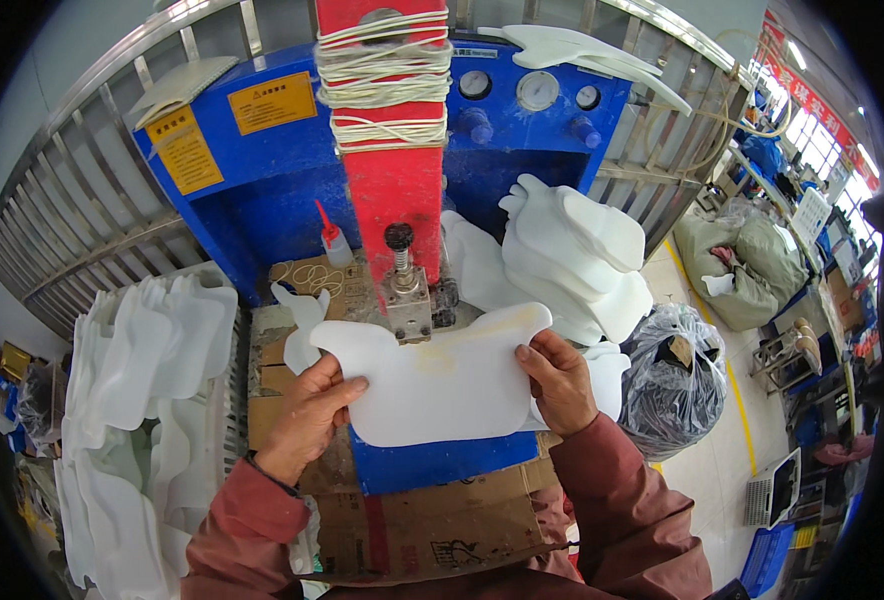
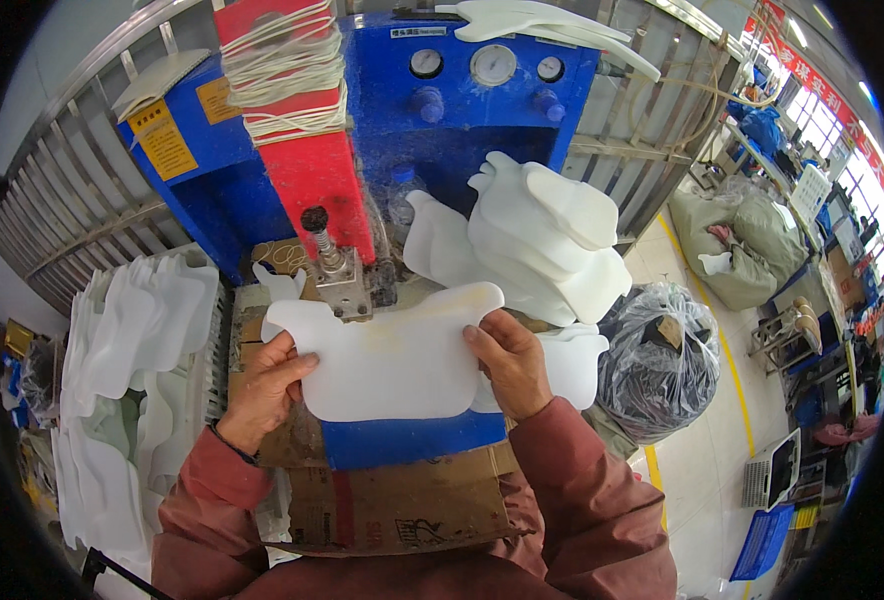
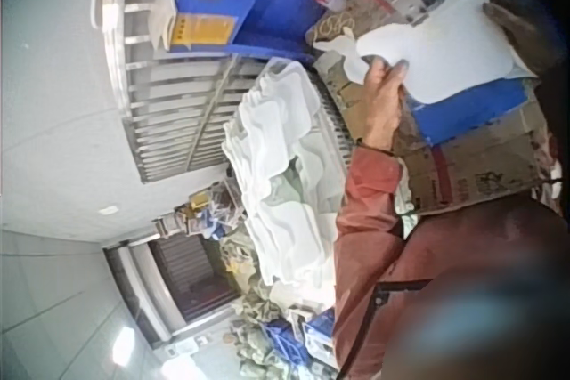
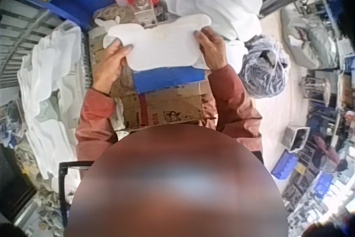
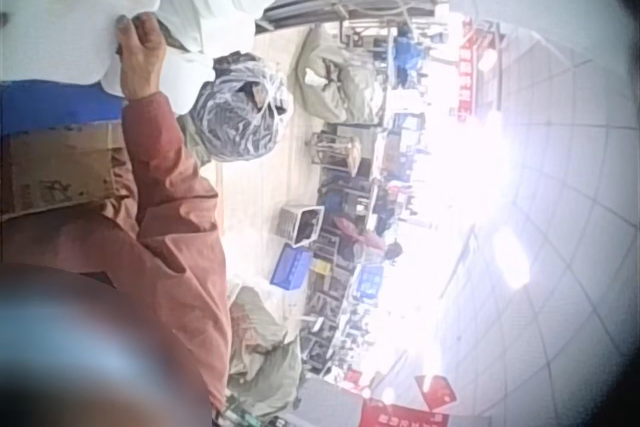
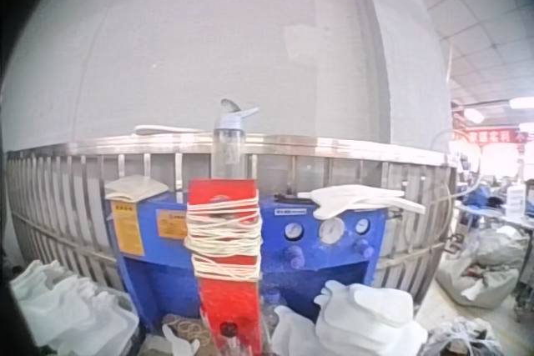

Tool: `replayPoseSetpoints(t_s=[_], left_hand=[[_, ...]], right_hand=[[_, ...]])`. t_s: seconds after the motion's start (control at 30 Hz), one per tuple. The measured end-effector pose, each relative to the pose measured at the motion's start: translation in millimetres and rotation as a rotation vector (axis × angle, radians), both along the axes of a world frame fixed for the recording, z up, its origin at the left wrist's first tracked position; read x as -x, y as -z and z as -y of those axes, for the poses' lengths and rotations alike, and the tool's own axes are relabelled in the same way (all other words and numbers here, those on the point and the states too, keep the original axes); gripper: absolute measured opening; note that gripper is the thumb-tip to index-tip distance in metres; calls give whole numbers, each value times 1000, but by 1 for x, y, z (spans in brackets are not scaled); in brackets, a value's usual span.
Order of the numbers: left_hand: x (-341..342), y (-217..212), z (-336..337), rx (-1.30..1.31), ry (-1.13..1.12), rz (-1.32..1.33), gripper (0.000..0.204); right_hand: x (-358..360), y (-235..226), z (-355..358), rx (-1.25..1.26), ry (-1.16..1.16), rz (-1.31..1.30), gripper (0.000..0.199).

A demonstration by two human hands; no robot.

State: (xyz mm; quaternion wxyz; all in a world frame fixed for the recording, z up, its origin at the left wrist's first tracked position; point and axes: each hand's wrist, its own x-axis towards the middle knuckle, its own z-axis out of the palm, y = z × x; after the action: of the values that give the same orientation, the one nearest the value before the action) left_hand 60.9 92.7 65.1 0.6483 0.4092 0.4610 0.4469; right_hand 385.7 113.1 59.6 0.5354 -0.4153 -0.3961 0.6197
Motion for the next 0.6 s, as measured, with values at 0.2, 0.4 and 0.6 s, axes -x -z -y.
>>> replayPoseSetpoints(t_s=[0.2,0.4,0.6], left_hand=[[-11,3,-1,26,10,33,39],[-19,-1,-2,14,53,-49,17],[-30,1,-1,60,57,-61,17]], right_hand=[[-10,-1,5,0,23,63,23],[-14,6,11,-4,66,4,22],[-27,11,16,10,72,4,23]])
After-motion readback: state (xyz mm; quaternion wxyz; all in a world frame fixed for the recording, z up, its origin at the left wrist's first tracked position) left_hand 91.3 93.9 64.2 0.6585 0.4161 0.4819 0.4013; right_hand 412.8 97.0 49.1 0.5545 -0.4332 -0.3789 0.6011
